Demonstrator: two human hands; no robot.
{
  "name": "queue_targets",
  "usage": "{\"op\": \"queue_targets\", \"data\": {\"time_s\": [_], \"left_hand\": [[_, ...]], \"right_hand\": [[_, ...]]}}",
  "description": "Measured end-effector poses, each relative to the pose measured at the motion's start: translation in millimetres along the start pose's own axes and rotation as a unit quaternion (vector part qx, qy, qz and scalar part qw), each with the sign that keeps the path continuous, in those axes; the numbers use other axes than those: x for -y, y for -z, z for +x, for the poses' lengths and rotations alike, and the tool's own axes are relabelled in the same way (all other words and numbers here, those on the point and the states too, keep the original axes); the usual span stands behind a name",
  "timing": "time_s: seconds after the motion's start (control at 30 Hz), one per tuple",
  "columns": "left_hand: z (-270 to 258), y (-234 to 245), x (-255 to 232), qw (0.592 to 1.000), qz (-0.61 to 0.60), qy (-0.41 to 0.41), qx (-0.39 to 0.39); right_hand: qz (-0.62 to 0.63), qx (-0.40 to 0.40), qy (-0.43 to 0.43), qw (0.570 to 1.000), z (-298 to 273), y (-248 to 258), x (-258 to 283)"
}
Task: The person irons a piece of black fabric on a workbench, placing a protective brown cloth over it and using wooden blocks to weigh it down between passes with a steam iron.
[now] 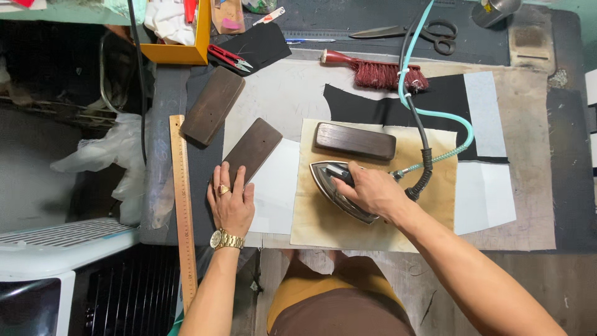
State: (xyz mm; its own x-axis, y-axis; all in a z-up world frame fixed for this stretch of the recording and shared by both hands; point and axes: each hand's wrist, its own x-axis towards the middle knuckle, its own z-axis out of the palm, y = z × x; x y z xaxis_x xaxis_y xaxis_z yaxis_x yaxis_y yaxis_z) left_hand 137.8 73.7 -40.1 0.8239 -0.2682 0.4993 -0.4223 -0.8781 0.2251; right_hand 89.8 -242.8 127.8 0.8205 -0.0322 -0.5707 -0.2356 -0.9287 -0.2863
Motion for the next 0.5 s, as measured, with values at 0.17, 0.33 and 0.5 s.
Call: {"op": "queue_targets", "data": {"time_s": [0.17,0.33,0.5], "left_hand": [[-1.5,-1.6,1.0,1.0,-0.003,0.0,0.007],[-5.2,-4.8,3.9,1.0,-0.008,0.01,0.01],[-3.5,-5.1,3.3,1.0,-0.016,0.005,0.003]], "right_hand": [[-0.031,0.071,0.089,0.993,-1.0,12.7,-3.1],[-0.081,0.139,0.165,0.973,-5.1,14.5,-2.8],[-0.02,0.064,0.086,0.994,-8.1,5.2,-5.7]]}}
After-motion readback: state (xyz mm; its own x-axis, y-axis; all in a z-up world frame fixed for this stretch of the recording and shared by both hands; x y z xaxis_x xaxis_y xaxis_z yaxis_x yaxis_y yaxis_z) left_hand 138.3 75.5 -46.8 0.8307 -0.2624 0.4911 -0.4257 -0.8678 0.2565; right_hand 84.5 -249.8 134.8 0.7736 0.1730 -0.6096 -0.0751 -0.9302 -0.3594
